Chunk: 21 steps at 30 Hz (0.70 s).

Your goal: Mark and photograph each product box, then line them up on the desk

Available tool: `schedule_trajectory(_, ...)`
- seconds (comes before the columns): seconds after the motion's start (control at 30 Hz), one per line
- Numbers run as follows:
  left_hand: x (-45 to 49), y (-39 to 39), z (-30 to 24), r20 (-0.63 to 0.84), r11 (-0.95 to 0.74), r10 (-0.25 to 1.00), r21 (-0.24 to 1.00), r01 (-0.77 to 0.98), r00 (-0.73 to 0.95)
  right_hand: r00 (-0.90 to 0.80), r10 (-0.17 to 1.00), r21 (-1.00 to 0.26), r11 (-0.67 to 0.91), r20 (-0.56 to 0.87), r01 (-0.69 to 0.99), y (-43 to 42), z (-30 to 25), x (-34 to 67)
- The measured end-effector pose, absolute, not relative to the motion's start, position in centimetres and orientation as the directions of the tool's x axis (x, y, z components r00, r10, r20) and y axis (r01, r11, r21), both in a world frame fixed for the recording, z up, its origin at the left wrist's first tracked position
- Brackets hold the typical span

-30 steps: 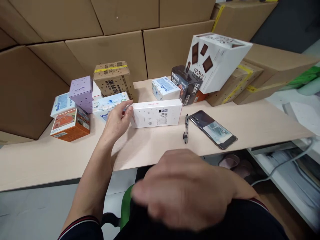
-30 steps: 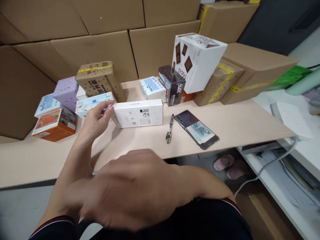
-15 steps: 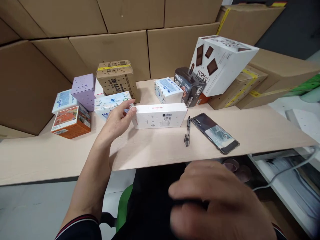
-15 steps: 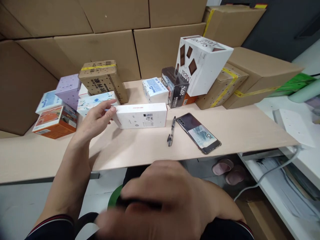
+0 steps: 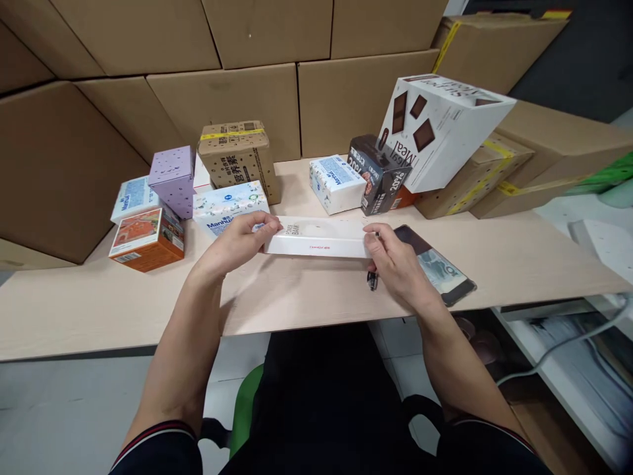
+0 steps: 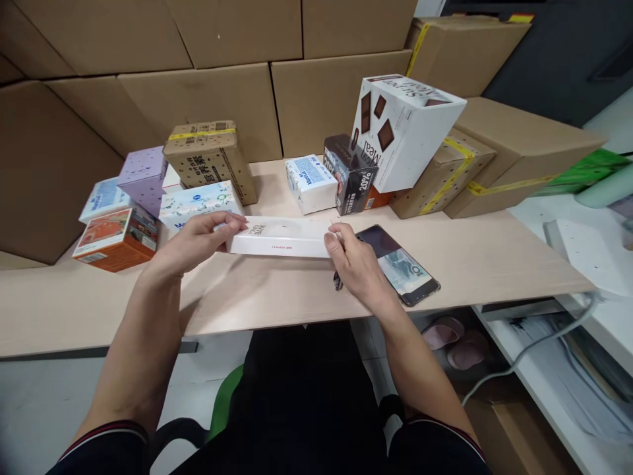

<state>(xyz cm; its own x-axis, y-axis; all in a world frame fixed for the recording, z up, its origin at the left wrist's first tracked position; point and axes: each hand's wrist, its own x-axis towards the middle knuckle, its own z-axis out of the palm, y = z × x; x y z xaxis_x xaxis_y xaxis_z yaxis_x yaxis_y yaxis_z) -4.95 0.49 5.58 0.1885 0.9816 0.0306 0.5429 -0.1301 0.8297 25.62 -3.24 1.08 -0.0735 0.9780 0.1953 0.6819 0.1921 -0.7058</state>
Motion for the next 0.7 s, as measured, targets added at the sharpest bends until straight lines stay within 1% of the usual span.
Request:
schedule_trajectory(0.07,-5.3,0.6,5.2,0.05,-0.164,0.979,0.775,0.61,0.199,-0.113,0.976,-0.656,0.21,0.187,0.725,-3.4,0.9,25.4)
schedule_trajectory(0.13,-5.5,0.7,4.9,0.012,-0.157,0.977,0.722,0.674,0.215,-0.141,0.971,-0.617,0.232,0.192,0.752,-3.3,0.8,25.4)
schedule_trajectory(0.27,-6.0,0.8,4.5,-0.068,-0.136,0.967,0.68,0.72,0.247,-0.151,0.97,-0.649,0.241,0.192,0.722,-3.2,0.7,26.2)
schedule_trajectory(0.33,-6.2,0.9,4.4,-0.081,-0.157,0.957,0.666,0.729,0.28,-0.145,0.961,-0.618,0.263,0.234,0.741,-3.4,0.7,26.8)
schedule_trajectory(0.37,-6.3,0.9,4.4,-0.086,-0.171,0.951,0.656,0.735,0.298,-0.144,0.957,-0.569,0.268,0.254,0.777,-3.5,0.7,27.1)
schedule_trajectory(0.43,-6.3,0.9,4.4,-0.106,-0.189,0.941,0.62,0.761,0.32,-0.159,0.959,-0.41,0.246,0.234,0.878,-4.0,0.8,27.6)
schedule_trajectory(0.5,-6.1,0.7,4.7,-0.148,-0.194,0.933,0.562,0.804,0.328,-0.211,0.968,-0.226,0.239,0.137,0.944,-4.5,0.9,27.9)
schedule_trajectory(0.57,-5.8,0.6,4.9,-0.178,-0.199,0.929,0.502,0.842,0.326,-0.277,0.959,-0.087,0.281,0.062,0.956,-4.9,1.0,27.8)
schedule_trajectory(0.63,-5.3,0.4,5.1,-0.173,-0.205,0.933,0.468,0.86,0.316,-0.322,0.945,0.0,0.323,0.059,0.947,-5.0,1.0,27.5)
schedule_trajectory(0.7,-4.7,0.3,5.1,-0.143,-0.195,0.947,0.458,0.867,0.289,-0.342,0.937,0.053,0.338,0.071,0.94,-4.9,0.9,27.3)
